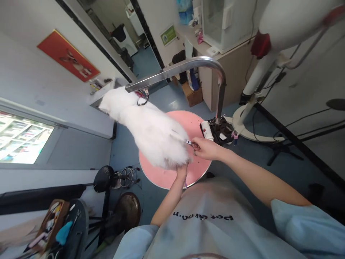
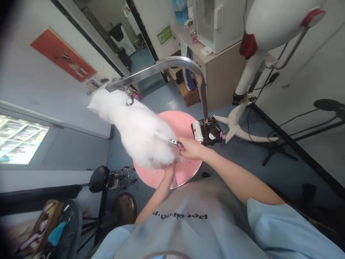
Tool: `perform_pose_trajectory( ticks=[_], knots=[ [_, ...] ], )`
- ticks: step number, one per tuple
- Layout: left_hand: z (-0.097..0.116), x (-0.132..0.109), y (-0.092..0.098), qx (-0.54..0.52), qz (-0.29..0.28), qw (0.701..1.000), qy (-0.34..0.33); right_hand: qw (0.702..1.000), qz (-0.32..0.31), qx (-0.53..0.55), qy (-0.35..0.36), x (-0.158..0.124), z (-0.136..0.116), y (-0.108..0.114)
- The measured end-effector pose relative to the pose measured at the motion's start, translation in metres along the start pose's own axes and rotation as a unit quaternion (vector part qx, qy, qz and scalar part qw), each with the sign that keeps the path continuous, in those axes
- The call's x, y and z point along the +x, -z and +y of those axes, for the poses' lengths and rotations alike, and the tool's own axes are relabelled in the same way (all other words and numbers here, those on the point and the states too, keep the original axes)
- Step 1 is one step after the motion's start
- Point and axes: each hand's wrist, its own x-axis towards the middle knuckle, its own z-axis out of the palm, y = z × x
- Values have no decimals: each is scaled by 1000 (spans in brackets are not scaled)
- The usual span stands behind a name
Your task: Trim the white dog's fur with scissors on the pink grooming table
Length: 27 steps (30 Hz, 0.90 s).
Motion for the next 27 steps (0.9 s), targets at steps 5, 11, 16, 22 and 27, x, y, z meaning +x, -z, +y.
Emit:
perform_pose_trajectory(
  ticks=[5, 11, 16, 22, 27],
  knots=[
    [6, -31, 1, -85, 29, 996, 13, 1000, -24, -8, 10, 8, 10, 5],
    [10, -68, 2, -128, 10, 990, 63, 1000, -3, -13, 22, 14, 16, -7],
    [8, -78, -1, -117, -16, 989, 88, 1000, 5, 13, 16, 8, 21, -16],
    [0, -82, 4, -87, -4, 993, 76, 1000, -19, 12, 17, 9, 25, -27],
    [11, -90, 8, -77, 1, 992, 99, 999, -6, 32, 44, 8, 29, -36]
  ],
)
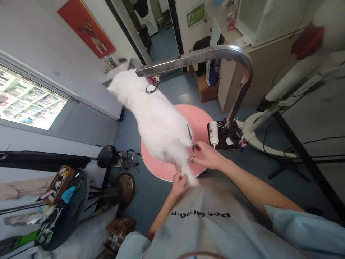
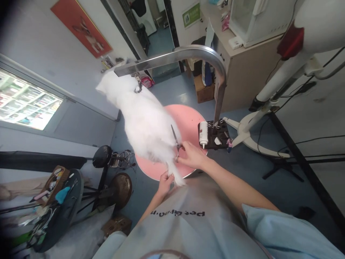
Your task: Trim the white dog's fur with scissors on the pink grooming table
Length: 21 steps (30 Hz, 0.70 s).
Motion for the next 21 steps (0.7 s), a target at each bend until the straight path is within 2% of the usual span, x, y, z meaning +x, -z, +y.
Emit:
perform_pose_trajectory(
  ticks=[5, 11, 17, 21],
  knots=[
    [6, -4, 0, 11, 15, 1000, -5, 999, -19, -16, -24, -1, -2, -1],
    [2, -3, 0, 8, 23, 1000, -1, 997, -18, -70, 27, 5, -18, 28],
    [0, -2, 0, -5, 11, 1000, 0, 991, -55, -125, -2, 12, -30, 54],
    [8, -1, -1, -7, 5, 1000, -6, 988, -63, -140, 31, 20, -43, 65]
  ],
)
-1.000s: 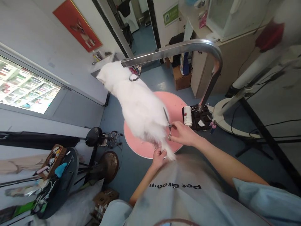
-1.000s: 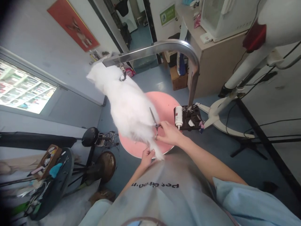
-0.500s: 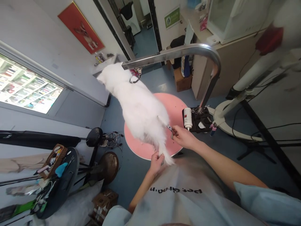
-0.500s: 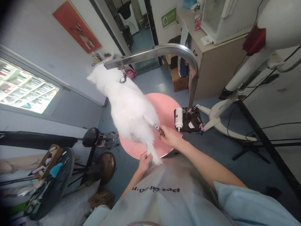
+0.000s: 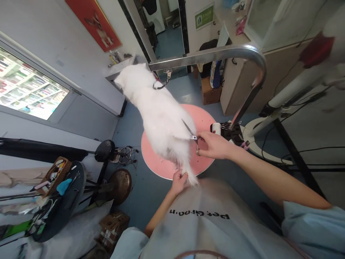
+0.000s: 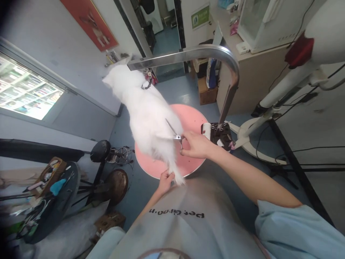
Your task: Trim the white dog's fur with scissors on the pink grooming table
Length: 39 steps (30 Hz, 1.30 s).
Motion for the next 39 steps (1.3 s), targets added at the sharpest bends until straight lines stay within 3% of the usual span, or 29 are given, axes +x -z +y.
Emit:
perform_pose_trajectory(
  ticks=[8, 20, 27, 32, 39],
  knots=[
    [3, 4, -3, 1, -11, 1000, -9, 998, -26, -52, -11, 5, -15, 30],
    [-7, 5, -9, -15, -5, 1000, -14, 989, -85, -121, 18, 20, -17, 51],
    [-9, 5, -8, -27, 7, 1000, -10, 982, -113, -149, -23, 28, -17, 61],
    [-7, 4, -7, -41, 3, 999, -13, 984, -100, -146, 17, 36, -18, 64],
    [-8, 9, -6, -33, -23, 999, -17, 979, -117, -167, -17, 37, -16, 74]
  ],
)
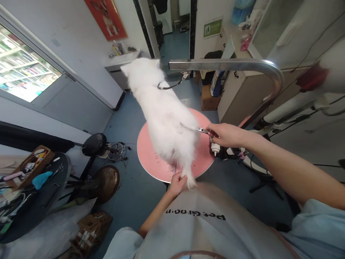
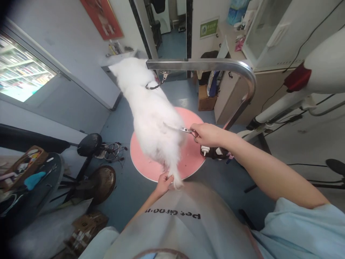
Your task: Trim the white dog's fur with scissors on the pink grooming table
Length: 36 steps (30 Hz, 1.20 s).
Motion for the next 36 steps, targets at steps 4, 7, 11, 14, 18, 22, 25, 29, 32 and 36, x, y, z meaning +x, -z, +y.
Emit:
perform_pose_trajectory(
  ticks=[4, 7, 11, 14, 18, 22, 25, 29, 32, 36],
  knots=[
    [-1, 3, 2, 16, -12, 1000, -10, 1000, 6, 12, 11, 4, -1, 3],
    [0, 3, 4, 35, -16, 999, -15, 1000, -1, 8, -4, 7, 2, 7],
    [1, 5, 3, 25, -11, 1000, -9, 1000, -14, 19, 0, 5, -1, 11],
    [1, 9, 1, 20, -14, 1000, 4, 1000, -7, 17, 12, 5, -6, 11],
    [-1, 13, 0, 17, -10, 1000, 9, 1000, 1, 10, -5, 6, 0, 13],
    [-3, 15, 1, 16, -17, 1000, 15, 1000, -11, 21, 1, 7, 1, 17],
    [-1, 15, 2, 27, -21, 999, 2, 1000, -6, 15, 11, 11, -3, 19],
    [-1, 15, 1, 36, -16, 999, -4, 1000, -23, 14, 8, 14, 1, 24],
    [-1, 15, 1, 34, -11, 999, 4, 999, -29, 27, 3, 14, 0, 28],
    [2, 17, 1, 40, -16, 999, 0, 999, -31, 31, 11, 22, -10, 35]
  ],
)
